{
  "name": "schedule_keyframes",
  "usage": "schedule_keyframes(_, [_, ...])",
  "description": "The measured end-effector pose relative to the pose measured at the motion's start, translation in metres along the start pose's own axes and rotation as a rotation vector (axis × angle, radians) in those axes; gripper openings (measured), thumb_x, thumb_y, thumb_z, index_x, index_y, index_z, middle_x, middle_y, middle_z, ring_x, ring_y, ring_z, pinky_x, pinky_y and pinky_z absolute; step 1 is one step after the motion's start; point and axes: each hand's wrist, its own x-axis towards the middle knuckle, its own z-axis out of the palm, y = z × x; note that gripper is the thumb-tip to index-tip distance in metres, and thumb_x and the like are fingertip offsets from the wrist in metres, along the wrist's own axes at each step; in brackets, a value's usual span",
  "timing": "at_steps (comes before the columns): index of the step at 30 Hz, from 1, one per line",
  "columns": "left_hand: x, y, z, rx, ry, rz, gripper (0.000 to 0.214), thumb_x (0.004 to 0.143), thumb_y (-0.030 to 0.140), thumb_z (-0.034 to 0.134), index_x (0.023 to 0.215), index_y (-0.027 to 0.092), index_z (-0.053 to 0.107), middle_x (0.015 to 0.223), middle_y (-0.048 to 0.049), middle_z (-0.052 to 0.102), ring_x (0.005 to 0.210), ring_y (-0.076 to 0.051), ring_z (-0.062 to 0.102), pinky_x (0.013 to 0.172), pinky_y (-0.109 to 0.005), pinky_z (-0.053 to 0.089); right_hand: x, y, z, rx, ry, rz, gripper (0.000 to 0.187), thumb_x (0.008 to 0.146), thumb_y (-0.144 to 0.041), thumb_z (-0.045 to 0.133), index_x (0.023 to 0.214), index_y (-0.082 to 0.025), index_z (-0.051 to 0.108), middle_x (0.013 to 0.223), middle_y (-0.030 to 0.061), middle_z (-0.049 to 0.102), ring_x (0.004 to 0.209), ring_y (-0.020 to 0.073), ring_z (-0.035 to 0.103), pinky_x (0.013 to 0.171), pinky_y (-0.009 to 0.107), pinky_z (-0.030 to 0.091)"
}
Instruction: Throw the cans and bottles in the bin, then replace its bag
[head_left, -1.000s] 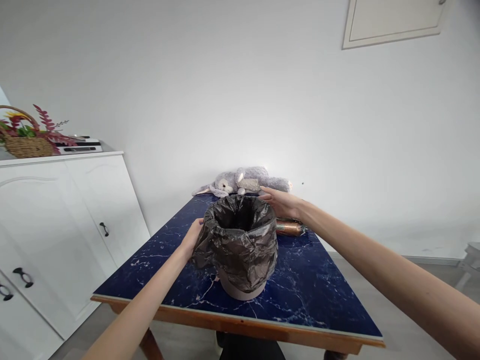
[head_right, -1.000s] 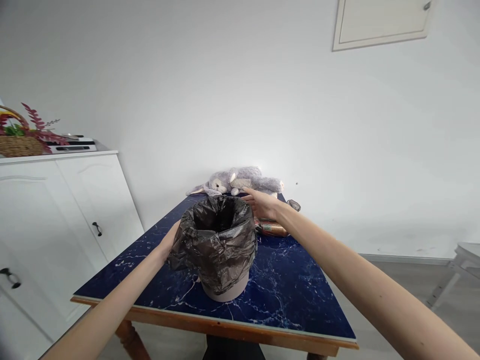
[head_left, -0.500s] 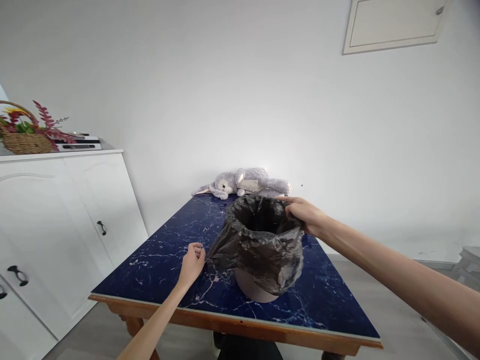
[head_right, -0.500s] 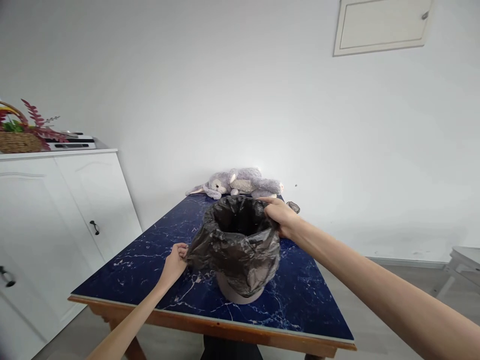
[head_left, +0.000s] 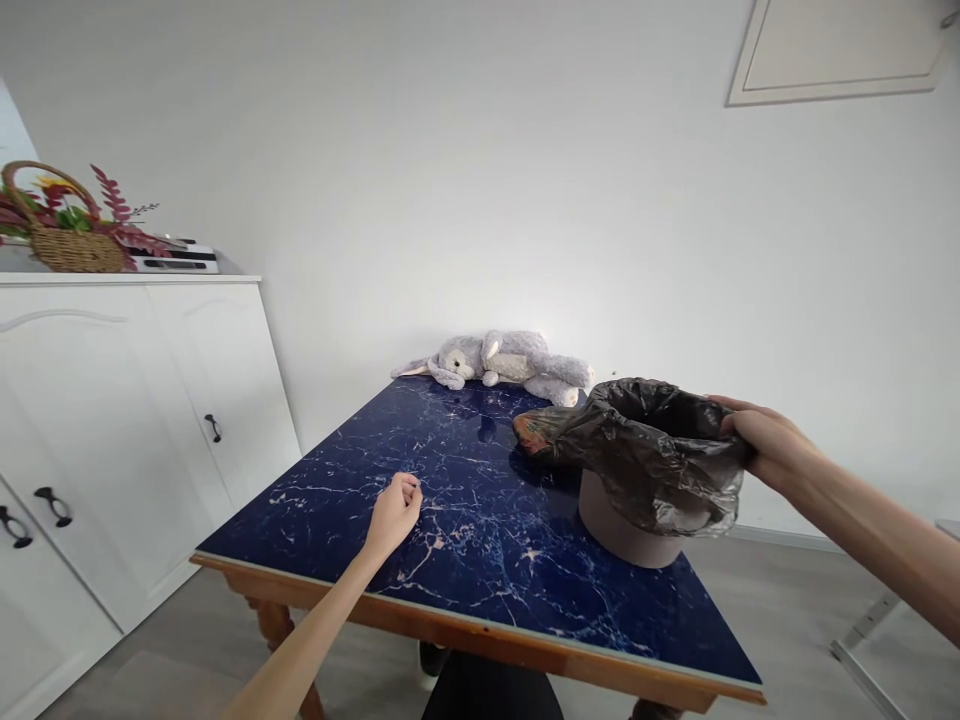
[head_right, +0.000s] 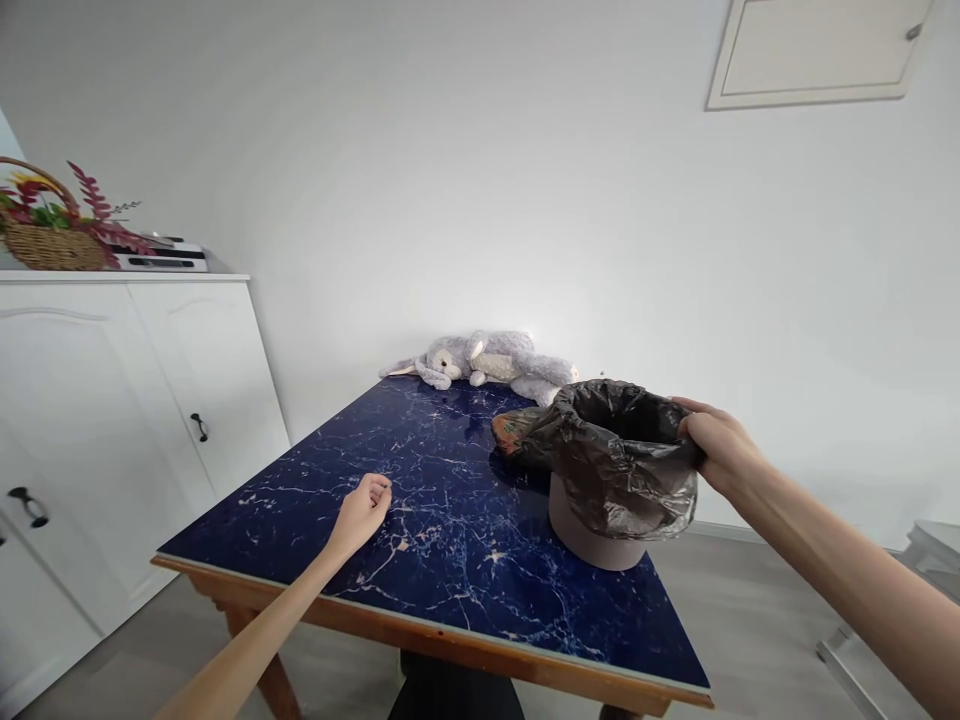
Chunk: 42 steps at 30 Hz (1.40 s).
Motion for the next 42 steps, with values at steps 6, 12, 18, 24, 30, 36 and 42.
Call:
schedule_keyframes(6, [-0.001,0.001,-0.002,0.025,-0.021,0.025,0.018,0.090,0.038,0.051,0.097,0.025,0.060,0.082,-0.0026,0.073,0.076,-0.022,0.071,0.078,-0.035,0.054,-0.025,-0.010,0.007,-0.045,0.138,0.017,0.048,0.082,-0.033,0.065,0.130,-0.026,0.066,0.133,0.0193,0.070,0.125,0.0361,0.067,0.093,0.041,0.063])
schedule_keyframes(12, [-0.002,0.002,0.000,0.044,-0.031,0.036,0.017,0.089,0.038,0.053,0.096,0.025,0.062,0.083,-0.0037,0.074,0.078,-0.023,0.070,0.080,-0.037,0.054,-0.118,0.004,0.052,-0.398,0.263,-0.896,0.041,0.104,-0.031,0.050,0.144,-0.027,0.054,0.160,0.0140,0.051,0.157,0.0332,0.039,0.130,0.060,0.031])
schedule_keyframes(18, [-0.004,0.004,0.000,0.053,-0.076,0.056,0.018,0.091,0.037,0.052,0.097,0.025,0.064,0.087,-0.0048,0.075,0.081,-0.024,0.071,0.081,-0.037,0.055,-0.175,0.092,0.132,-0.421,-0.566,-0.752,0.038,0.106,-0.029,0.049,0.141,-0.032,0.064,0.165,0.0036,0.050,0.159,0.0292,0.037,0.130,0.054,0.035])
schedule_keyframes(24, [-0.018,0.008,-0.007,0.071,-0.140,0.107,0.025,0.092,0.042,0.058,0.103,0.024,0.070,0.115,-0.0103,0.076,0.112,-0.030,0.070,0.103,-0.044,0.053,-0.173,0.136,0.178,-0.406,-0.625,-0.384,0.049,0.108,-0.054,0.046,0.147,-0.029,0.062,0.171,0.0049,0.041,0.159,0.0298,0.036,0.130,0.051,0.033])
schedule_keyframes(30, [-0.055,0.009,-0.007,0.233,-0.251,0.211,0.057,0.099,0.062,0.059,0.143,0.025,0.062,0.164,-0.0130,0.051,0.155,-0.038,0.042,0.127,-0.057,0.032,-0.171,0.145,0.179,-0.508,-0.560,-0.436,0.049,0.107,-0.051,0.048,0.149,-0.028,0.061,0.167,0.0065,0.046,0.159,0.0300,0.036,0.129,0.053,0.035])
schedule_keyframes(36, [-0.069,0.016,-0.001,0.355,-0.280,0.214,0.065,0.104,0.064,0.049,0.155,0.025,0.054,0.171,-0.0122,0.039,0.161,-0.035,0.031,0.132,-0.058,0.021,-0.166,0.147,0.177,-0.405,-0.552,-0.418,0.040,0.106,-0.049,0.050,0.134,-0.030,0.071,0.158,0.0044,0.058,0.154,0.0290,0.044,0.129,0.054,0.035])
schedule_keyframes(42, [-0.067,0.013,0.002,0.299,-0.234,0.228,0.060,0.103,0.062,0.053,0.154,0.030,0.057,0.169,-0.0080,0.044,0.159,-0.036,0.035,0.132,-0.059,0.023,-0.167,0.142,0.174,-0.356,-0.576,-0.395,0.036,0.106,-0.049,0.052,0.128,-0.033,0.075,0.155,0.0019,0.062,0.155,0.0295,0.044,0.129,0.055,0.033])
